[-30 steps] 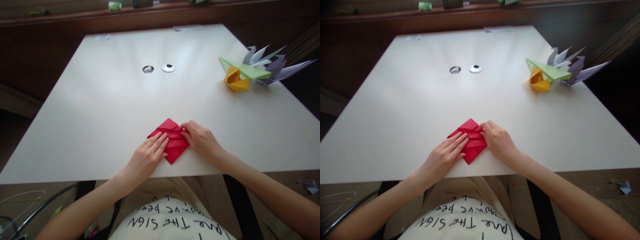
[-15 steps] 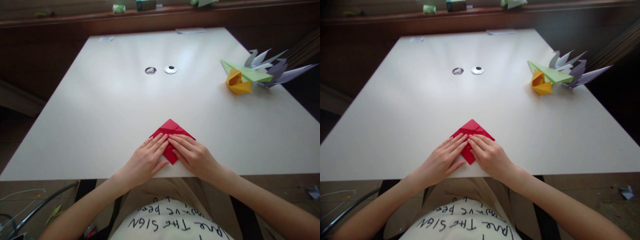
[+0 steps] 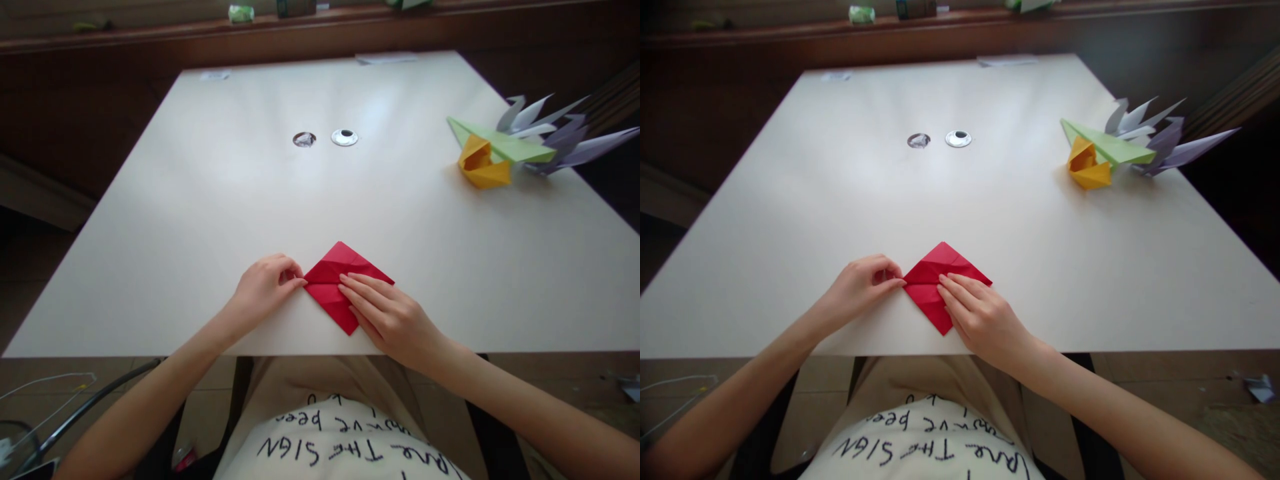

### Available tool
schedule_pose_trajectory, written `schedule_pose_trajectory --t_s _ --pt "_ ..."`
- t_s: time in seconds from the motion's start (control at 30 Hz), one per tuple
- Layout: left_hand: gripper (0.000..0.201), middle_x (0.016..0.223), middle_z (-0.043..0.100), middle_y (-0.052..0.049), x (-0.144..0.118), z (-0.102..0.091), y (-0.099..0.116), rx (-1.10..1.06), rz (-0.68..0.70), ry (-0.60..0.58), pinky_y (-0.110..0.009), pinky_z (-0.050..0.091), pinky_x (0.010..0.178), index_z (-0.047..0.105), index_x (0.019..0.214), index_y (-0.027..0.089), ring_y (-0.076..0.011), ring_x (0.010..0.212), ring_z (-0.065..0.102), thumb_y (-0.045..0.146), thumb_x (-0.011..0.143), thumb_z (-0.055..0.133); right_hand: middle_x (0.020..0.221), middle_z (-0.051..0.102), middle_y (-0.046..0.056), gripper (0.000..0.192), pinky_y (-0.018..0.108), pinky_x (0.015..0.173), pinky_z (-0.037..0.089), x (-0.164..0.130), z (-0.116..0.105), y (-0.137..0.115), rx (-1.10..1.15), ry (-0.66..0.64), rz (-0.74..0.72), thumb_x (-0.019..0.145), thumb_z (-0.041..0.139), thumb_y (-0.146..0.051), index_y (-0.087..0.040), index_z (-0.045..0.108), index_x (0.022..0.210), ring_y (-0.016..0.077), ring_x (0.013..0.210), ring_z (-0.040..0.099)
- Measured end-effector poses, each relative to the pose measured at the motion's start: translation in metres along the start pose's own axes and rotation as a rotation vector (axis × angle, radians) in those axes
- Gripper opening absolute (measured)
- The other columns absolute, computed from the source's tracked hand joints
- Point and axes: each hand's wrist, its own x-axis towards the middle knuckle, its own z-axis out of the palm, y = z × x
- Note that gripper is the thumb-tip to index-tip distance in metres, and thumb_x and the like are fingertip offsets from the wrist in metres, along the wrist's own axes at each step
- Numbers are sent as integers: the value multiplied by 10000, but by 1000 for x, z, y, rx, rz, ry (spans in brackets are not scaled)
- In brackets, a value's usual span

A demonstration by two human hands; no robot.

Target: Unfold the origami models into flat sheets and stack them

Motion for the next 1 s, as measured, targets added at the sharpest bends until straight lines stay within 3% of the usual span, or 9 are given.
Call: schedule_pose_trajectory --t_s 0.2,0.37,0.47,0.63,0.8,0.93,1.0 --pt "140 770 619 -12 7 -6 -1 136 80 -143 -277 421 618 616 731 191 -169 725 566 255 813 523 1182 604 158 316 396 941 499 -2 0 0 -20 -20 -11 834 464 -79 -35 596 1117 254 1133 536" --pt "217 818 608 -26 9 -10 1 102 45 -216 -290 414 686 619 769 188 -179 795 557 309 853 460 1170 613 154 312 385 931 506 -2 -2 0 -21 2 -25 833 463 -76 -34 601 1110 246 1122 545" --pt "165 806 605 -14 11 -12 1 74 25 -241 -282 404 664 596 755 192 -176 780 548 297 833 495 1176 611 143 317 388 928 508 -2 -3 0 -11 9 -20 840 445 -76 -57 598 1117 235 1131 540" --pt "86 775 574 -2 6 -9 -2 28 72 -167 -285 424 667 554 843 188 -161 742 536 269 819 538 1186 604 145 324 392 934 500 -3 -2 1 -11 2 -25 837 445 -68 -43 588 1127 244 1138 531" --pt "360 1001 552 -46 -8 -2 -9 -33 338 -87 -313 453 807 491 1175 244 -170 917 528 236 822 561 1187 605 134 316 394 922 501 -4 -3 3 30 3 -15 859 441 -100 -58 572 1144 239 1136 528" --pt "293 1024 548 -65 -11 2 -11 1 451 -47 -296 466 807 547 1123 216 -160 938 532 130 854 467 1215 584 124 348 405 933 483 -4 -8 6 100 -58 22 872 478 -217 -99 526 1195 230 1160 502" --pt "298 1028 556 -75 -12 3 -12 3 490 -22 -290 475 801 561 1102 197 -157 935 542 95 843 456 1249 552 138 485 437 946 463 -5 -11 9 133 -111 18 838 538 -353 -103 473 1248 252 1186 472"
